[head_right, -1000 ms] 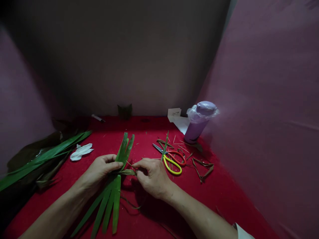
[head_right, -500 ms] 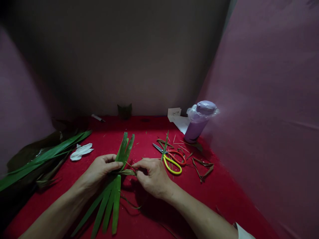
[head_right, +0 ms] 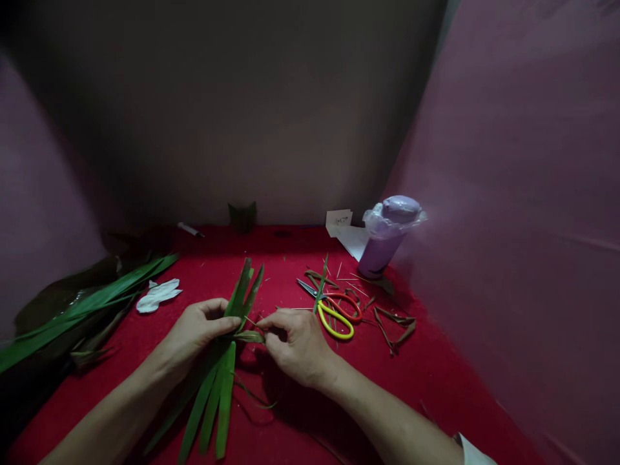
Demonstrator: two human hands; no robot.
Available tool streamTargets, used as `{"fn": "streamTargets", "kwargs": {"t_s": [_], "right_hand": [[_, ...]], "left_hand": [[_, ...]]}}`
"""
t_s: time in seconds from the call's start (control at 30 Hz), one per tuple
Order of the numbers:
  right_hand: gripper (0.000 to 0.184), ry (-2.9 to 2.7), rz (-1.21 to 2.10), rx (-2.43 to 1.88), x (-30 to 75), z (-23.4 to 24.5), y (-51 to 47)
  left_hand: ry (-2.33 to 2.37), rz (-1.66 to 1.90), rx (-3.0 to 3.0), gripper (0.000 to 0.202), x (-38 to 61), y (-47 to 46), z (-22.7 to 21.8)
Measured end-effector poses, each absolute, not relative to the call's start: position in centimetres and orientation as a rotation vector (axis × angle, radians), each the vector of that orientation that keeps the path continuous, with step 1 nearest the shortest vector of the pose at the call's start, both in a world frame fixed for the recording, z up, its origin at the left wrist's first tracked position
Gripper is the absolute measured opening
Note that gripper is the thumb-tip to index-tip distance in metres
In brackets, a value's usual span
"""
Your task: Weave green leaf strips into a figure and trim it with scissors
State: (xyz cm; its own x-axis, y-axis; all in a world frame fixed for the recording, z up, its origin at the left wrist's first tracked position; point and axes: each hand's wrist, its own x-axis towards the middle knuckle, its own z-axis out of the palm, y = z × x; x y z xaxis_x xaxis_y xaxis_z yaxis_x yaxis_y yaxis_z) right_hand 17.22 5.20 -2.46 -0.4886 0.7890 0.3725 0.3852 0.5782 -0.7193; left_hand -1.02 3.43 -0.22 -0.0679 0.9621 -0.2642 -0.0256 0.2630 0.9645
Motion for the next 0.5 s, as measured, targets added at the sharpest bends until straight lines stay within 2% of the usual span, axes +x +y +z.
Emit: {"fn": "streamTargets", "kwargs": {"t_s": [0.5], "right_hand": [[0.029,-2.091,0.731,-0.884,17.31,-2.55,5.34]], "left_hand": [[1.318,1.017,0.919,0.011,-1.08,3.26,-0.07]]}}
